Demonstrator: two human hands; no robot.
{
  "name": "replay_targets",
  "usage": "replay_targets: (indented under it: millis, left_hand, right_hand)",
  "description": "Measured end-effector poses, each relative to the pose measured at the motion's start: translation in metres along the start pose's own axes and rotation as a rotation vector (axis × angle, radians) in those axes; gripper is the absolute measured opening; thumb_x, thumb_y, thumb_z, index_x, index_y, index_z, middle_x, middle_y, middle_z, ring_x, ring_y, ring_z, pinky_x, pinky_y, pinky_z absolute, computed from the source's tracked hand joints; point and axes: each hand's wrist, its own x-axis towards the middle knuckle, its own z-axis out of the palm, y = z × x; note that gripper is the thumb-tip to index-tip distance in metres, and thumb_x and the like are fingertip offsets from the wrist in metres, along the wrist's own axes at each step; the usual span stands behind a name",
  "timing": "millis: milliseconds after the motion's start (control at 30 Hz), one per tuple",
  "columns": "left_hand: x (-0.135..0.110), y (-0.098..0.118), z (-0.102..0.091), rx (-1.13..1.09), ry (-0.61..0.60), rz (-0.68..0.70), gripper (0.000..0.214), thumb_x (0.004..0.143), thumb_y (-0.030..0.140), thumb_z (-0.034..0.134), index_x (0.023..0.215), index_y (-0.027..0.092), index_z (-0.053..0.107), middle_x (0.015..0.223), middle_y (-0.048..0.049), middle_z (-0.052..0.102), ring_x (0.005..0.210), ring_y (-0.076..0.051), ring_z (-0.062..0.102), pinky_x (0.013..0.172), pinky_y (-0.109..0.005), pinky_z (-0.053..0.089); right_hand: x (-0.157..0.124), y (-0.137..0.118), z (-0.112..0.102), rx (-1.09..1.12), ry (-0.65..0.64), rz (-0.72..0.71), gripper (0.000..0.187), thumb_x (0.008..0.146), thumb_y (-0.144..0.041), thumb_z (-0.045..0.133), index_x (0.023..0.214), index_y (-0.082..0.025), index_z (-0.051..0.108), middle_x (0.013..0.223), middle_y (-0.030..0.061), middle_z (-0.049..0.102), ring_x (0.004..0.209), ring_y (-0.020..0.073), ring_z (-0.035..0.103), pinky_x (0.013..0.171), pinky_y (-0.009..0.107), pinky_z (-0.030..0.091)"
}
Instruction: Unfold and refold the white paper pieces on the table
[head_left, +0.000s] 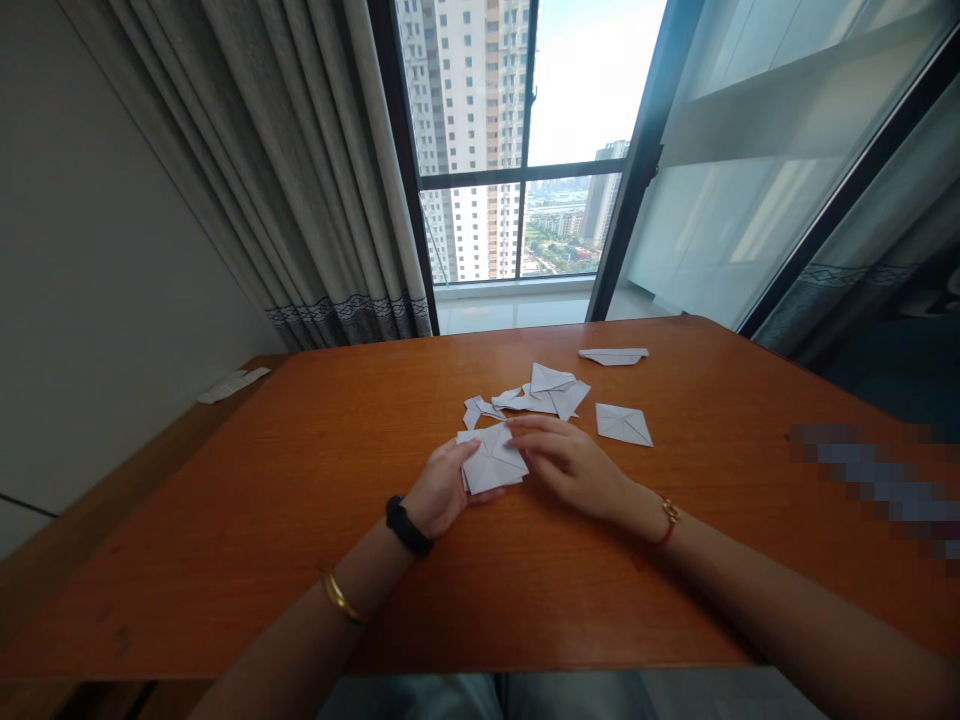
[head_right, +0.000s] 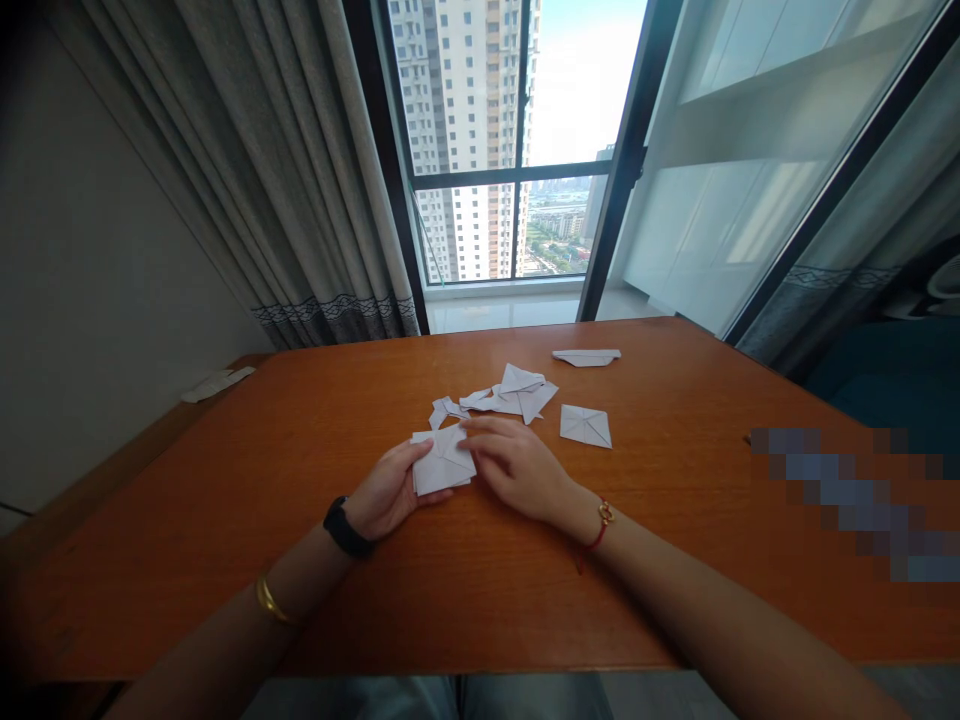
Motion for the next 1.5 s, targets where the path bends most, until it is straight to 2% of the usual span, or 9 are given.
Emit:
replay_targets:
  millis: [133, 267, 400, 767, 967, 1100, 1200, 1367, 1500]
  left_hand:
    - [0.004, -0.001, -0.002, 0.011, 0.043, 0.049, 0.032, 0.089, 0.023, 0.05, 0.119, 0.013, 0.05, 0.109, -0.0163, 0.064, 0.08, -0.024, 0.068, 0.053, -0.031, 0.058]
    - [0.005, -0.003, -0.004, 0.035, 0.038, 0.075, 0.03, 0.089, 0.026, 0.053, 0.116, 0.014, 0.052, 0.107, -0.0145, 0.066, 0.082, -0.024, 0.069, 0.053, -0.03, 0.058]
    - [0.003, -0.005, -0.003, 0.078, 0.029, 0.074, 0.032, 0.087, 0.033, 0.057, 0.113, 0.014, 0.054, 0.102, -0.0131, 0.067, 0.078, -0.022, 0.069, 0.051, -0.029, 0.058]
    - [0.005, 0.0, -0.005, -0.055, 0.045, -0.091, 0.041, 0.09, 0.045, 0.051, 0.118, 0.015, 0.055, 0.096, -0.0117, 0.067, 0.071, -0.018, 0.067, 0.052, -0.029, 0.057]
    - [0.007, -0.002, -0.006, -0.042, 0.055, -0.111, 0.044, 0.09, 0.045, 0.049, 0.122, 0.016, 0.053, 0.1, -0.0134, 0.066, 0.075, -0.02, 0.067, 0.054, -0.031, 0.058]
    - [0.008, -0.004, -0.007, -0.009, 0.063, -0.076, 0.043, 0.089, 0.046, 0.051, 0.121, 0.016, 0.053, 0.102, -0.0135, 0.066, 0.075, -0.02, 0.067, 0.055, -0.032, 0.058]
    - [0.009, -0.004, -0.009, 0.014, 0.056, -0.051, 0.043, 0.088, 0.047, 0.051, 0.117, 0.017, 0.055, 0.104, -0.0139, 0.066, 0.076, -0.02, 0.066, 0.055, -0.032, 0.058]
    - [0.006, -0.006, -0.003, 0.078, 0.087, 0.069, 0.045, 0.087, 0.051, 0.051, 0.12, 0.02, 0.054, 0.113, -0.0132, 0.064, 0.083, -0.021, 0.066, 0.059, -0.034, 0.058]
    - [-0.001, -0.009, 0.008, 0.097, 0.05, 0.099, 0.054, 0.088, 0.059, 0.042, 0.121, 0.017, 0.053, 0.113, -0.0156, 0.064, 0.086, -0.024, 0.067, 0.06, -0.034, 0.058]
  right_hand:
    - [0.004, 0.04, -0.043, -0.166, 0.104, 0.34, 0.027, 0.086, -0.031, 0.05, 0.105, -0.022, 0.067, 0.113, 0.008, 0.063, 0.1, 0.0234, 0.06, 0.089, 0.039, 0.047]
    - [-0.008, 0.099, -0.084, -0.501, -0.197, 0.77, 0.063, 0.063, -0.055, 0.07, 0.114, -0.018, 0.063, 0.117, 0.0144, 0.059, 0.108, 0.0345, 0.054, 0.088, 0.044, 0.044]
    - [-0.02, 0.132, -0.091, -0.552, -0.408, 1.034, 0.077, 0.044, -0.059, 0.079, 0.107, -0.017, 0.066, 0.114, 0.0183, 0.058, 0.107, 0.0395, 0.052, 0.084, 0.043, 0.044]
    - [-0.012, 0.1, -0.079, 0.227, -0.468, 0.927, 0.083, 0.041, -0.04, 0.083, 0.115, -0.012, 0.057, 0.108, 0.0104, 0.062, 0.093, 0.0258, 0.058, 0.075, 0.029, 0.047]
    - [-0.009, 0.082, -0.056, 0.189, -0.525, 0.802, 0.092, 0.043, -0.031, 0.084, 0.126, -0.011, 0.05, 0.103, 0.0092, 0.061, 0.087, 0.022, 0.058, 0.076, 0.029, 0.046]
    - [-0.007, 0.069, -0.044, 0.259, -0.506, 0.777, 0.065, 0.052, -0.029, 0.081, 0.11, -0.012, 0.058, 0.078, 0.002, 0.061, 0.067, 0.0154, 0.055, 0.059, 0.025, 0.042]
    - [-0.002, 0.054, -0.045, 0.542, -0.423, 0.769, 0.049, 0.06, -0.034, 0.079, 0.1, -0.014, 0.059, 0.067, -0.0025, 0.056, 0.057, 0.0105, 0.05, 0.051, 0.023, 0.037]
    - [0.007, 0.021, -0.032, 0.966, -0.155, 0.746, 0.061, 0.065, -0.037, 0.077, 0.117, -0.018, 0.052, 0.066, -0.0046, 0.054, 0.049, 0.0069, 0.046, 0.045, 0.021, 0.034]
    - [0.007, -0.002, -0.001, 0.936, -0.109, 0.672, 0.064, 0.068, -0.037, 0.074, 0.124, -0.018, 0.05, 0.066, -0.0049, 0.052, 0.05, 0.0079, 0.047, 0.046, 0.022, 0.036]
